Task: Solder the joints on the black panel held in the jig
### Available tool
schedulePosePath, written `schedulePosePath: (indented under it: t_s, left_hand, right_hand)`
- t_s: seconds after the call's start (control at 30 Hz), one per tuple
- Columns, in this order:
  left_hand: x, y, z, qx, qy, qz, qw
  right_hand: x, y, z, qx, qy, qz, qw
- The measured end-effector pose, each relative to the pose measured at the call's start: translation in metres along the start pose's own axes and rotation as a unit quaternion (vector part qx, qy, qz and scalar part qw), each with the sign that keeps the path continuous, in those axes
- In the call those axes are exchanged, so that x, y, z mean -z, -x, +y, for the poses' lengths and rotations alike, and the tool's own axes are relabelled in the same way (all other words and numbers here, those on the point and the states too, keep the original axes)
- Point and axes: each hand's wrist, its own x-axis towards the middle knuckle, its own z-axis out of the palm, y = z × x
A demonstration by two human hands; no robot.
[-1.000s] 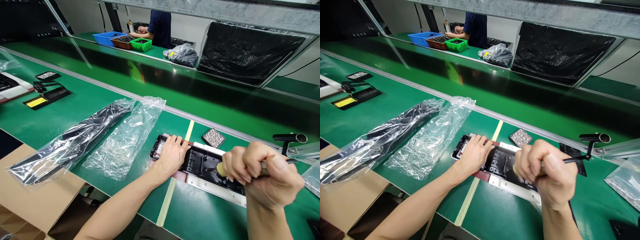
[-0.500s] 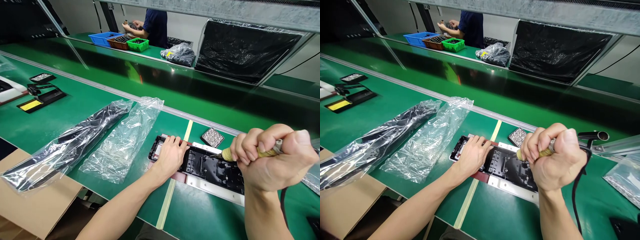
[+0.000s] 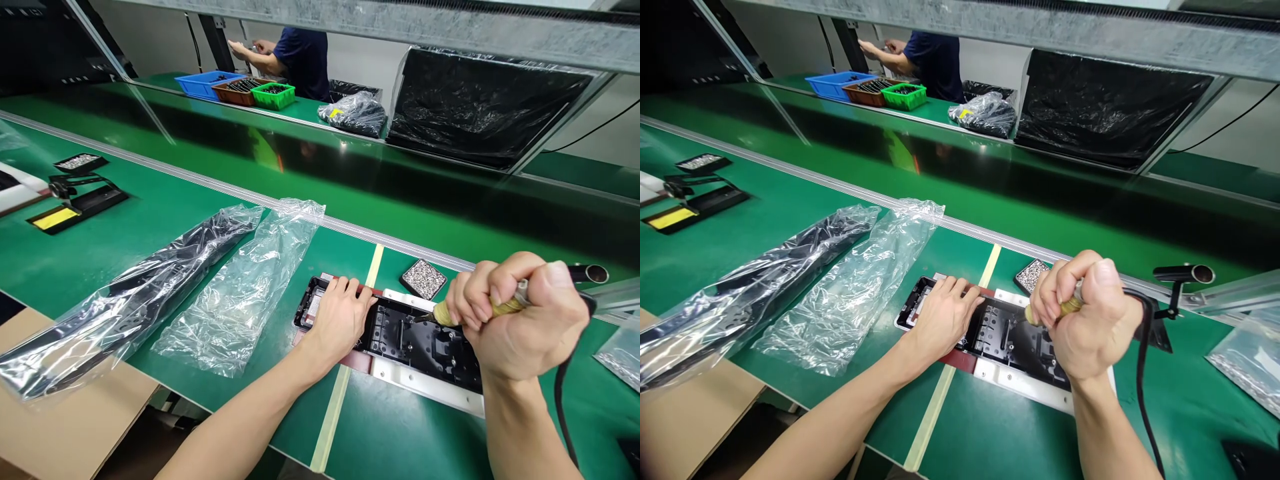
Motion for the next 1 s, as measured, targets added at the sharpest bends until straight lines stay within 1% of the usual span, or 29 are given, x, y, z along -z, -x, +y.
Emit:
schedulePosePath:
  t_s: [0.13,0.33,0.5,0.63,0.77,0.9,1.0]
  left_hand:
    - [0.0,0.0,0.0,0.002,-0.001,0.002,1.0]
    - [0.001,0.002,-0.003,0.002,-0.004,-0.005,1.0]
    - [-0.001,0.007,-0.009,0.003,-0.015,-0.014,1.0]
    - [0.0,0.01,-0.015,-0.005,-0.02,-0.019,1.0]
    - [0.003,0.01,-0.019,0.0,-0.016,-0.038,0.999]
    - [0.014,0.008,-0.023,0.015,0.019,-0.05,0.998]
    - [0.028,0.001,-0.025,0.028,0.114,-0.041,0.992]
  right_hand:
    - [-0.001,0.0,0.003,0.003,-0.004,-0.013,1.0]
    - [-0.012,-0.002,0.004,0.008,-0.003,-0.012,1.0]
    - [-0.019,-0.003,0.011,-0.011,0.0,-0.005,1.0]
    - [-0.02,-0.001,0.018,-0.008,0.004,-0.006,1.0]
    - [-0.02,0.002,0.024,-0.016,-0.009,-0.017,1.0]
    - [-0.021,0.003,0.029,-0.023,-0.011,-0.024,0.999]
    - [-0.022,0.003,0.031,-0.019,-0.005,-0.03,0.999]
